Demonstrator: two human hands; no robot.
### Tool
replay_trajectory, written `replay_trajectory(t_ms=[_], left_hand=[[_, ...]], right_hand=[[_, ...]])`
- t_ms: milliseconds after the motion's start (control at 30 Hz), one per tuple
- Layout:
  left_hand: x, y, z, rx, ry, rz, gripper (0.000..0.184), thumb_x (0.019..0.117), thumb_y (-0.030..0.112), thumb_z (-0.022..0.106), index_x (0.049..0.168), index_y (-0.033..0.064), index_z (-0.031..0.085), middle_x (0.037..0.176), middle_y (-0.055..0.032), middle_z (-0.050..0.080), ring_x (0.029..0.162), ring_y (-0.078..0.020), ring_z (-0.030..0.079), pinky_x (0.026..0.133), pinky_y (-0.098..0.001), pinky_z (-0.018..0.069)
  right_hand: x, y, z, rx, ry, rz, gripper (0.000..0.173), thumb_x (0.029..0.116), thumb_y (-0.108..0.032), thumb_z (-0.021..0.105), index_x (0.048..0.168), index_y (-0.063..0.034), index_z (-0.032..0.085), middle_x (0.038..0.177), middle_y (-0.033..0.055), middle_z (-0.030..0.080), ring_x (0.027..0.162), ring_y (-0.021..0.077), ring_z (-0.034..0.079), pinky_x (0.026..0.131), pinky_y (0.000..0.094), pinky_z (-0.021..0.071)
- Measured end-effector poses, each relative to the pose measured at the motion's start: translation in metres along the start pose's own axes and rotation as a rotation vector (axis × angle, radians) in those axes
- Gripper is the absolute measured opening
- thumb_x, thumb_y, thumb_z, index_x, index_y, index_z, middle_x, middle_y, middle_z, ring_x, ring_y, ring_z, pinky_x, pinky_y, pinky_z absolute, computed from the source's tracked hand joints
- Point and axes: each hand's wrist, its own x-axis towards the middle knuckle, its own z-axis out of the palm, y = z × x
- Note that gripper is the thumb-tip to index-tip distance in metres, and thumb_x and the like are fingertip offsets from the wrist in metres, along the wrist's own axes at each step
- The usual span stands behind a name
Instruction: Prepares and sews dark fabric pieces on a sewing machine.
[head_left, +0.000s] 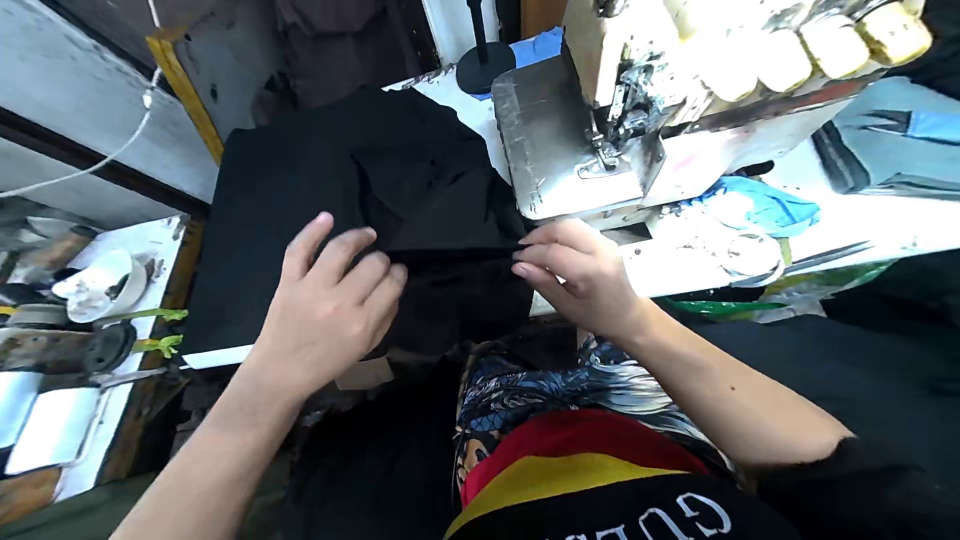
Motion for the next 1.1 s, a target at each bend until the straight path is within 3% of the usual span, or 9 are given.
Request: replay_trajectory(t_ms=[67, 133, 233, 333, 467, 967, 1033, 1067, 1100], left_hand=[[-0.003, 0.018, 0.006, -0.018, 0.099, -0.042, 0.021, 0.0984, 0.001, 0.052, 0.107, -0.0064, 0.070, 0.093, -0.0219, 0.071, 0.105, -0.0459, 0.066, 0.106, -0.0623, 0.0382], [-0.011, 0.029, 0.027, -0.056, 0.164, -0.097, 0.019, 0.0966, -0.002, 0.055, 0.105, -0.0070, 0.071, 0.088, -0.0223, 0.072, 0.098, -0.0459, 0.069, 0.101, -0.0629, 0.0426], [-0.040, 0.035, 0.075, -0.074, 0.308, -0.195, 0.019, 0.0988, 0.006, 0.056, 0.106, 0.0014, 0.073, 0.089, -0.0151, 0.071, 0.104, -0.0362, 0.065, 0.106, -0.0505, 0.0412], [-0.052, 0.048, 0.091, -0.099, 0.388, -0.260, 0.016, 0.0991, 0.006, 0.058, 0.104, 0.0015, 0.073, 0.088, -0.0142, 0.071, 0.104, -0.0332, 0.065, 0.106, -0.0457, 0.0421], [-0.054, 0.058, 0.099, -0.127, 0.441, -0.315, 0.015, 0.0993, 0.008, 0.059, 0.102, 0.0017, 0.072, 0.087, -0.0133, 0.071, 0.100, -0.0314, 0.066, 0.103, -0.0414, 0.0459], [-0.040, 0.066, 0.094, -0.146, 0.437, -0.438, 0.024, 0.0976, 0.008, 0.059, 0.113, -0.0036, 0.074, 0.083, -0.0152, 0.071, 0.095, -0.0323, 0.066, 0.091, -0.0372, 0.0490], [-0.037, 0.068, 0.092, -0.142, 0.424, -0.449, 0.024, 0.0973, 0.007, 0.059, 0.113, -0.0036, 0.074, 0.083, -0.0153, 0.072, 0.095, -0.0328, 0.066, 0.088, -0.0374, 0.0500], [-0.036, 0.068, 0.091, -0.143, 0.423, -0.448, 0.023, 0.0975, 0.007, 0.060, 0.112, -0.0038, 0.074, 0.084, -0.0154, 0.072, 0.095, -0.0330, 0.066, 0.088, -0.0372, 0.0503], [-0.035, 0.068, 0.090, -0.144, 0.425, -0.443, 0.023, 0.0971, 0.007, 0.060, 0.112, -0.0039, 0.074, 0.084, -0.0153, 0.072, 0.095, -0.0331, 0.067, 0.089, -0.0371, 0.0507]], right_hand=[[-0.013, 0.003, 0.000, -0.029, -0.014, -0.011, 0.017, 0.0947, -0.013, 0.064, 0.088, -0.0011, 0.076, 0.092, 0.0140, 0.073, 0.088, 0.0235, 0.069, 0.083, 0.0339, 0.0547], [-0.026, 0.009, 0.008, -0.040, -0.024, -0.026, 0.017, 0.0936, -0.012, 0.064, 0.086, -0.0011, 0.075, 0.092, 0.0141, 0.074, 0.087, 0.0244, 0.071, 0.081, 0.0347, 0.0564], [-0.036, 0.014, 0.018, -0.048, -0.003, -0.056, 0.017, 0.0925, -0.010, 0.063, 0.083, -0.0004, 0.073, 0.091, 0.0147, 0.074, 0.085, 0.0250, 0.071, 0.077, 0.0348, 0.0567], [-0.042, 0.013, 0.021, -0.046, 0.026, -0.073, 0.015, 0.0912, -0.008, 0.063, 0.080, 0.0000, 0.070, 0.090, 0.0155, 0.074, 0.086, 0.0252, 0.071, 0.080, 0.0347, 0.0573], [-0.047, 0.008, 0.023, -0.088, 0.020, -0.045, 0.016, 0.0915, -0.009, 0.065, 0.080, 0.0010, 0.070, 0.092, 0.0170, 0.074, 0.087, 0.0257, 0.073, 0.083, 0.0358, 0.0577], [-0.042, 0.011, 0.029, -0.015, 0.083, 0.003, 0.019, 0.0862, -0.004, 0.064, 0.068, -0.0008, 0.060, 0.077, 0.0143, 0.068, 0.077, 0.0222, 0.069, 0.072, 0.0295, 0.0568], [-0.041, 0.010, 0.029, -0.040, 0.066, 0.035, 0.013, 0.0864, -0.003, 0.064, 0.074, 0.0009, 0.062, 0.078, 0.0144, 0.068, 0.076, 0.0223, 0.069, 0.072, 0.0304, 0.0574], [-0.039, 0.008, 0.028, -0.066, 0.039, 0.064, 0.009, 0.0879, -0.004, 0.063, 0.084, 0.0032, 0.067, 0.081, 0.0148, 0.070, 0.076, 0.0235, 0.070, 0.073, 0.0329, 0.0583], [-0.037, 0.005, 0.027, -0.096, -0.002, 0.100, 0.016, 0.0904, -0.003, 0.062, 0.099, 0.0062, 0.071, 0.085, 0.0166, 0.072, 0.078, 0.0266, 0.072, 0.077, 0.0372, 0.0592]])
